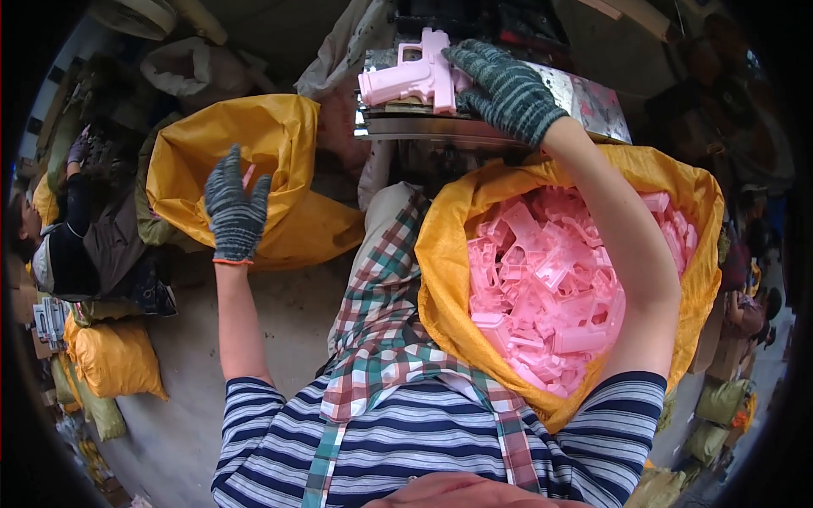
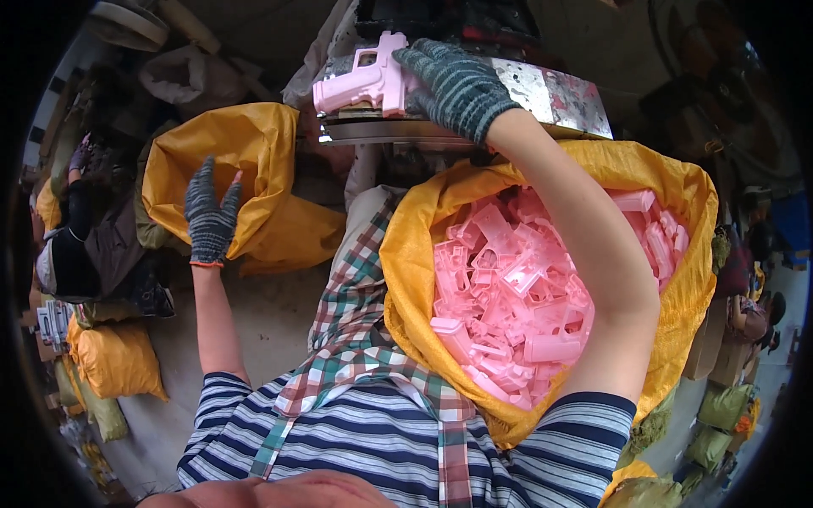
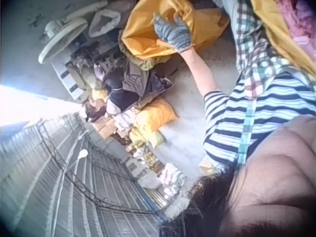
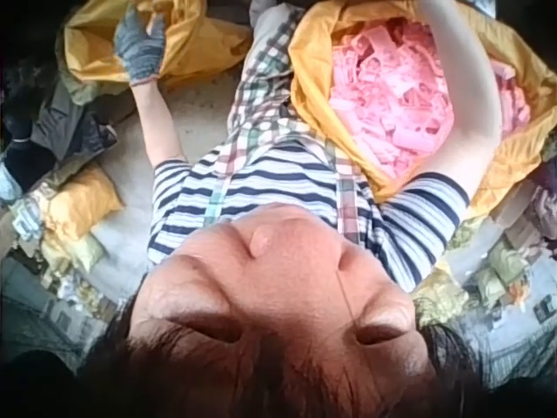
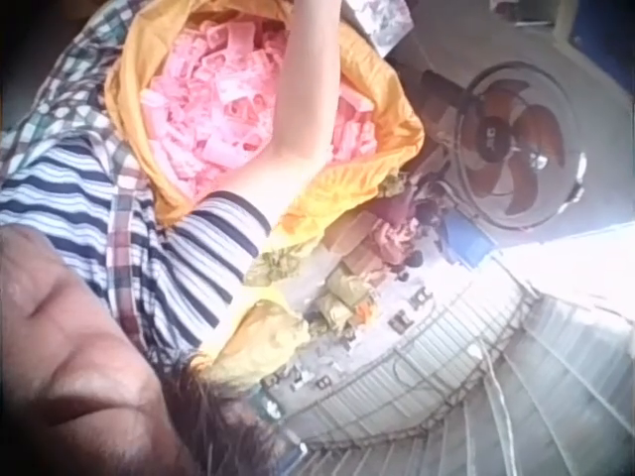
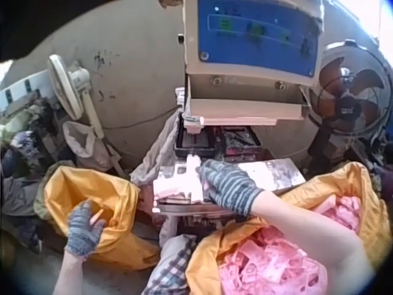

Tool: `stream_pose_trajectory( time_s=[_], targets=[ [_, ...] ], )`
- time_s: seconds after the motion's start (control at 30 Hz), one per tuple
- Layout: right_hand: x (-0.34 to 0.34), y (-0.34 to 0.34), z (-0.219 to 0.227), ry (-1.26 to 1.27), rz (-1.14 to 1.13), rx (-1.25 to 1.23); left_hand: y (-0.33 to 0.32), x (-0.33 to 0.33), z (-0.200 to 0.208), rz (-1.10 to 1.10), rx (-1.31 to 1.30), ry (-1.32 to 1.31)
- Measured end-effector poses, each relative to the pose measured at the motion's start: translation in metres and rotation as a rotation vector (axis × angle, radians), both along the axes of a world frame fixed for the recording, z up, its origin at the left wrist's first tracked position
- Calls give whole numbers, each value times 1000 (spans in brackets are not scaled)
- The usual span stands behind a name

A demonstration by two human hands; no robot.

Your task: The person opens a sack of toy guns, prints logos onto each toy gun using a printing machine, and places the printed toy guns into another sack.

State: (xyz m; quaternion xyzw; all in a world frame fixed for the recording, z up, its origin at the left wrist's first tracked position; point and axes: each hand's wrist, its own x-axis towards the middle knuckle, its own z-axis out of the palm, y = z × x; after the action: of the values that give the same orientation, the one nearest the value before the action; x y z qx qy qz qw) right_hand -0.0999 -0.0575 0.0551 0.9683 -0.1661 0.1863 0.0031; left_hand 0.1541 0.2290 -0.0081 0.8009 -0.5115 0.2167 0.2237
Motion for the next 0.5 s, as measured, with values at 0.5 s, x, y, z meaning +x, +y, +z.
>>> stream_pose_trajectory(
  time_s=[0.5],
  targets=[
    [-235, 67, 33, 144, -629, -38, -68, -216, -11, -1561, 657, 723]
  ],
)
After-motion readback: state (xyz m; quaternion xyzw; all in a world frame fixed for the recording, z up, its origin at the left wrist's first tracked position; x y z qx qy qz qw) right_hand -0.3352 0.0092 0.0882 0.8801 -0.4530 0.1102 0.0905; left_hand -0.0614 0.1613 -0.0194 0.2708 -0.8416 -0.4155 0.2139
